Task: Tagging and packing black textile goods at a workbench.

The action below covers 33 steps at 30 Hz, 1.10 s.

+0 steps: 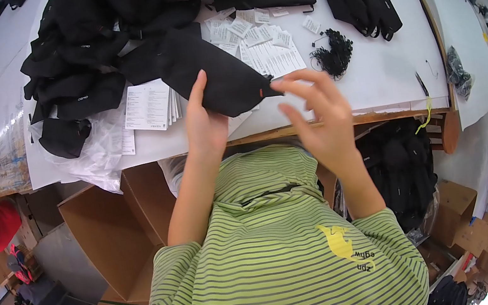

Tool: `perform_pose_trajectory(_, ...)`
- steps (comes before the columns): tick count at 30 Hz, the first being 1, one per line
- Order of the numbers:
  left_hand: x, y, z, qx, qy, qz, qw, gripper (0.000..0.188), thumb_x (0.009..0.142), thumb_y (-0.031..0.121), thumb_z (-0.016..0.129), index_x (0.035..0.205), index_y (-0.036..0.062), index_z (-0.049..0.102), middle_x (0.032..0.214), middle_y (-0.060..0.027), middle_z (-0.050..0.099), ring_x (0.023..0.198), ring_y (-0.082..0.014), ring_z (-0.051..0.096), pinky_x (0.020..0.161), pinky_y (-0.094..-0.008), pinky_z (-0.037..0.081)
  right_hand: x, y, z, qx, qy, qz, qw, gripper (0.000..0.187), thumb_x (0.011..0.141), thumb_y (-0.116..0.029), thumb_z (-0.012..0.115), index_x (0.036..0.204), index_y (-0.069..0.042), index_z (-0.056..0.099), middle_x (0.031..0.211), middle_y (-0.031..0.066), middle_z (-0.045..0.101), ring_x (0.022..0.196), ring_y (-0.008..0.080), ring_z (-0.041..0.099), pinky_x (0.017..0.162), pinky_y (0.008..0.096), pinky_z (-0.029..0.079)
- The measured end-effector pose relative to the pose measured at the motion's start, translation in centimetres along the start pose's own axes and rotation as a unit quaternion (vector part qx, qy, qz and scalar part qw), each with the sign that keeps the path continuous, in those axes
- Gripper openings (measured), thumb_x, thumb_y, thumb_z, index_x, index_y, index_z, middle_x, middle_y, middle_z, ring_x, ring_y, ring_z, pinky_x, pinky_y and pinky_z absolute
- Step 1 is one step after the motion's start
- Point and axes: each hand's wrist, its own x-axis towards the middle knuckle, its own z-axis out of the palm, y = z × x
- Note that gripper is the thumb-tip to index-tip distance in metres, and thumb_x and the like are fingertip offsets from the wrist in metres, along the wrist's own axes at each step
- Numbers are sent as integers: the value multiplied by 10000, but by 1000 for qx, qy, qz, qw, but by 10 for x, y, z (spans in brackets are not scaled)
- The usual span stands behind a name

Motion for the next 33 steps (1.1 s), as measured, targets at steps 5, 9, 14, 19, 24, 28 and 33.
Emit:
perform_pose_trajectory(5,-17,-15,8,8,-107,-14,994,396,979,305,483,1263,29,468,1232,-86,561,1146,-198,533,1013,-358,406,-6,-10,28,54,-43,109,992,430,730,-166,761,1147,-155,654,1217,62,581,732,185,610,642,280,505)
perform_pose_trajectory(9,-31,-21,5,8,-138,-38,990,420,1007,329,420,1304,32,426,1267,-86,532,1140,-182,521,1029,-358,391,8,10,34,149,17,78,986,289,752,-126,747,1034,-106,683,1136,65,634,812,166,631,623,248,502)
perform_pose_trajectory(14,-24,-8,-17,211,-20,142,967,520,950,284,574,1362,45,365,1329,-64,454,1191,-163,453,1009,-340,375,3,35,29,288,42,157,944,217,790,-51,716,1004,-51,676,1112,40,643,928,108,597,675,207,476)
perform_pose_trajectory(19,-13,23,-20,457,-44,343,819,466,836,144,708,1233,51,483,1305,-65,481,1146,-175,478,972,-294,388,0,47,16,314,22,174,933,231,806,-60,714,1029,-46,656,1121,44,627,931,101,601,743,218,477)
perform_pose_trajectory(24,5,17,-37,406,-128,302,853,256,788,19,717,1012,12,593,1138,-79,582,957,-140,550,859,-256,442,6,48,-1,302,-50,277,911,236,802,-65,722,1017,-22,637,968,68,657,658,89,614,562,191,460)
perform_pose_trajectory(28,1,9,-25,347,-114,238,900,239,819,8,688,1034,4,582,1123,-75,585,902,-123,560,781,-246,464,15,67,-15,289,-17,277,916,201,795,-52,719,969,-19,624,914,55,670,579,90,584,459,191,407)
perform_pose_trajectory(33,3,39,-52,473,-15,345,810,197,894,67,594,1084,17,577,1141,-75,575,999,-154,554,835,-272,448,49,163,-98,423,231,267,834,221,846,-133,693,988,15,613,874,84,647,586,157,630,494,220,485)
